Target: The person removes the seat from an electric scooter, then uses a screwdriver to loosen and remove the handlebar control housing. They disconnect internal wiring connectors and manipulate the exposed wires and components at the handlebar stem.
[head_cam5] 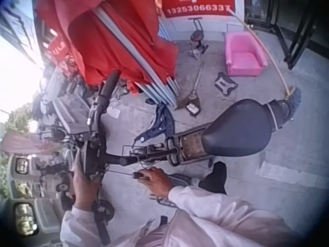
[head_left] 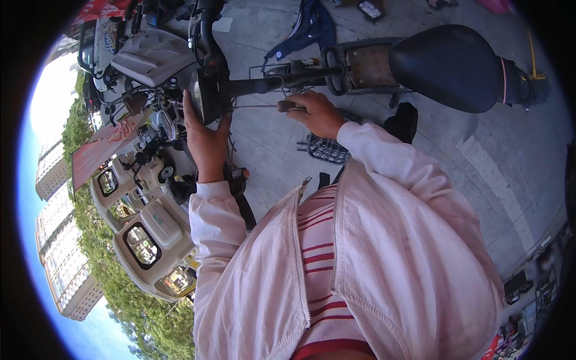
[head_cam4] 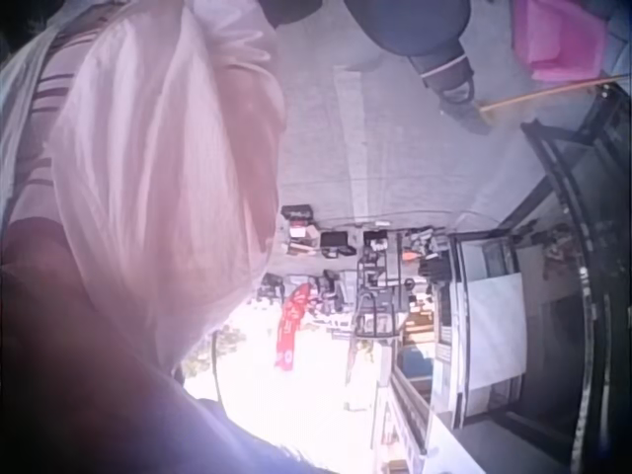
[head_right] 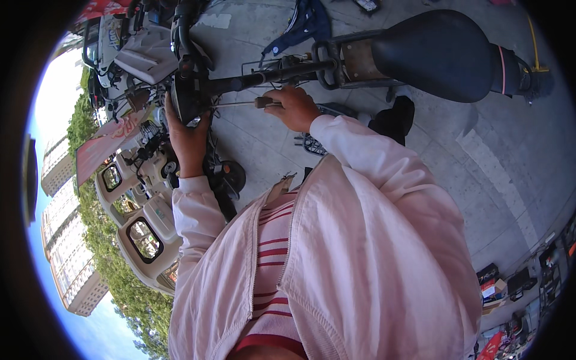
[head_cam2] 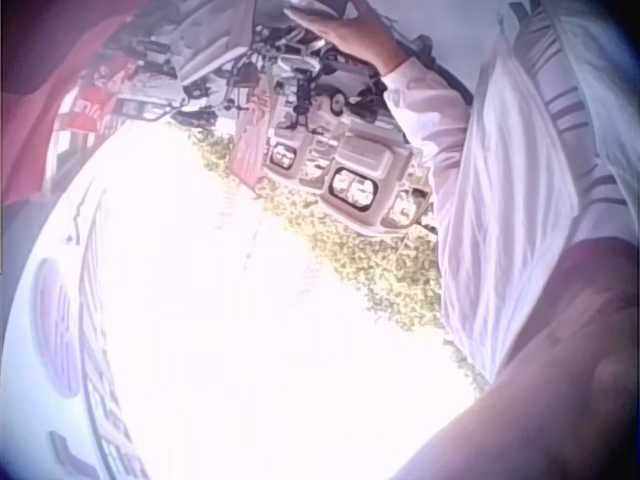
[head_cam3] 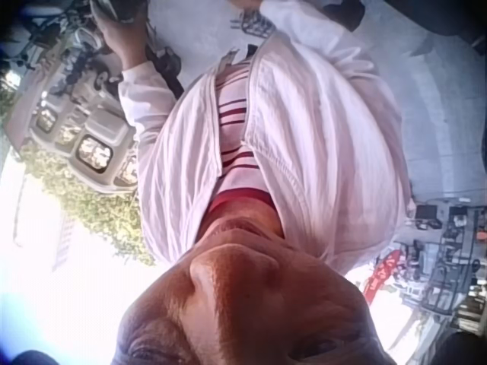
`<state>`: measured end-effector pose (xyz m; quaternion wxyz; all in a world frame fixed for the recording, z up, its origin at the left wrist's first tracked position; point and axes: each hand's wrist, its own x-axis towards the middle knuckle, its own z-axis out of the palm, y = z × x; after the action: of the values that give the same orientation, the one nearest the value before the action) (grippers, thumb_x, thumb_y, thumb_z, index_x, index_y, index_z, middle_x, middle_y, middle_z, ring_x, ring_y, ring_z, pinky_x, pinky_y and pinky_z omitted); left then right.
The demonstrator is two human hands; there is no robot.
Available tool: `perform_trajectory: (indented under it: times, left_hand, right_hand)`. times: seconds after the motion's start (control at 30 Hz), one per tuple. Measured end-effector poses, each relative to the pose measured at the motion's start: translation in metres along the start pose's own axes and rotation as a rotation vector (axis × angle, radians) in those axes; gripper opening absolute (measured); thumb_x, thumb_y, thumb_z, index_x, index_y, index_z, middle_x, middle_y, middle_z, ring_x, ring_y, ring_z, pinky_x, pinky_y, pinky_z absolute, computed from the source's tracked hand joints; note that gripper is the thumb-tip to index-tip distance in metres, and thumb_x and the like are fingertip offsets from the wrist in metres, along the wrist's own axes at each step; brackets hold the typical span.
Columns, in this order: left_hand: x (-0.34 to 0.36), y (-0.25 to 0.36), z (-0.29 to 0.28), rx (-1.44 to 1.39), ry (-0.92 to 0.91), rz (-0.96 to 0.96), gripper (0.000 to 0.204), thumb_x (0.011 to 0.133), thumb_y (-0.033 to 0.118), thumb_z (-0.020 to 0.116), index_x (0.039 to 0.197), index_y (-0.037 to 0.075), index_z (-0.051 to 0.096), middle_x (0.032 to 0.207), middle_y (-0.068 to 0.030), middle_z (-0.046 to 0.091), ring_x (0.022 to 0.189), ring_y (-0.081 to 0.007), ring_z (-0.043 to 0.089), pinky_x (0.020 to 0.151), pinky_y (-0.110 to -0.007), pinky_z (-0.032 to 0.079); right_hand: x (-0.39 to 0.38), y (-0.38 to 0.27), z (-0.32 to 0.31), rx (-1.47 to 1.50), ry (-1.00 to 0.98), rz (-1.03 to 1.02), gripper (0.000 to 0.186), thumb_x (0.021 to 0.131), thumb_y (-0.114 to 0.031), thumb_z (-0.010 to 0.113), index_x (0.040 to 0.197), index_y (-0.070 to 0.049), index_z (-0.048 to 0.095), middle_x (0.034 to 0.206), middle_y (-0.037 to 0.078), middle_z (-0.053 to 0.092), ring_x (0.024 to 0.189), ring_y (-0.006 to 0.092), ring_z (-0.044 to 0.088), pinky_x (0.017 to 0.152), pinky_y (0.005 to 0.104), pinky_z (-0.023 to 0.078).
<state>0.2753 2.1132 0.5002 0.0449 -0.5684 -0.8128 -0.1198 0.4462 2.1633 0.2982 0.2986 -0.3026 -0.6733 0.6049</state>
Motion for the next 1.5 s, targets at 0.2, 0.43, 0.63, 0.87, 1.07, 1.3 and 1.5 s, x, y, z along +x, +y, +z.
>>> perform_trajectory:
  times: [0.2, 0.43, 0.63, 0.87, 1.07, 1.3, 1.5]
  left_hand:
    - [0.003, 0.001, 0.000, 0.010, 0.010, 0.034, 0.091, 0.072, 0.017, 0.079, 0.147, 0.011, 0.028, 0.135, -0.0215, 0.050, 0.120, -0.0401, 0.052, 0.096, -0.042, 0.046]
    - [-0.001, -0.004, 0.000, -0.027, 0.020, 0.047, 0.087, 0.074, 0.015, 0.078, 0.146, 0.008, 0.030, 0.136, -0.0216, 0.048, 0.122, -0.0385, 0.051, 0.099, -0.041, 0.044]
    - [-0.029, 0.023, -0.038, -0.446, 0.097, -0.148, 0.064, 0.083, 0.008, 0.070, 0.139, 0.000, 0.041, 0.136, -0.0191, 0.049, 0.124, -0.0288, 0.051, 0.103, -0.038, 0.041]
    - [-0.088, 0.070, -0.049, -1.438, -0.428, -0.473, 0.045, 0.097, 0.019, 0.056, 0.135, -0.002, 0.045, 0.123, -0.0150, 0.060, 0.108, -0.0219, 0.061, 0.094, -0.034, 0.048]
    - [-0.078, 0.078, 0.058, -1.460, 0.182, -1.081, 0.047, 0.099, 0.024, 0.052, 0.138, -0.001, 0.040, 0.131, -0.0150, 0.053, 0.122, -0.0228, 0.051, 0.101, -0.035, 0.042]
    - [-0.033, 0.047, 0.088, -1.777, 0.535, -1.054, 0.026, 0.099, 0.026, 0.052, 0.112, 0.003, 0.054, 0.113, -0.0106, 0.062, 0.109, -0.0203, 0.058, 0.097, -0.035, 0.044]
    - [-0.024, 0.048, 0.089, -1.858, 0.669, -1.157, 0.025, 0.098, 0.025, 0.056, 0.111, 0.004, 0.058, 0.105, -0.0059, 0.065, 0.098, -0.0163, 0.061, 0.091, -0.030, 0.047]
  right_hand:
    - [0.004, 0.003, -0.002, 0.192, -0.125, 0.086, 0.036, 0.084, -0.028, 0.070, 0.115, -0.010, 0.063, 0.104, 0.017, 0.063, 0.095, 0.0340, 0.061, 0.084, 0.0405, 0.048]
    - [0.028, 0.006, -0.041, 0.225, -0.514, 0.289, 0.051, 0.075, -0.028, 0.077, 0.114, 0.002, 0.062, 0.100, 0.016, 0.066, 0.093, 0.0244, 0.062, 0.085, 0.0348, 0.046]
    - [0.044, 0.005, -0.037, 0.003, -0.590, 0.146, 0.046, 0.090, -0.039, 0.063, 0.120, -0.005, 0.058, 0.110, 0.018, 0.064, 0.101, 0.0317, 0.061, 0.088, 0.0389, 0.045]
    - [0.042, -0.015, -0.048, -0.303, -0.739, 0.150, 0.041, 0.086, -0.019, 0.064, 0.121, -0.004, 0.050, 0.112, 0.022, 0.061, 0.106, 0.0387, 0.059, 0.091, 0.0427, 0.045]
    - [0.056, -0.034, -0.056, -0.434, -0.837, 0.168, 0.044, 0.082, -0.017, 0.071, 0.115, 0.001, 0.049, 0.115, 0.026, 0.058, 0.109, 0.0418, 0.056, 0.090, 0.0456, 0.045]
    - [0.048, -0.039, -0.050, -0.515, -0.545, 0.102, 0.048, 0.076, -0.020, 0.078, 0.105, 0.002, 0.046, 0.110, 0.028, 0.056, 0.106, 0.0448, 0.054, 0.088, 0.0474, 0.045]
    - [0.048, -0.024, -0.058, -0.424, -0.807, 0.172, 0.047, 0.080, -0.021, 0.073, 0.113, 0.002, 0.049, 0.111, 0.026, 0.058, 0.106, 0.0429, 0.056, 0.090, 0.0441, 0.045]
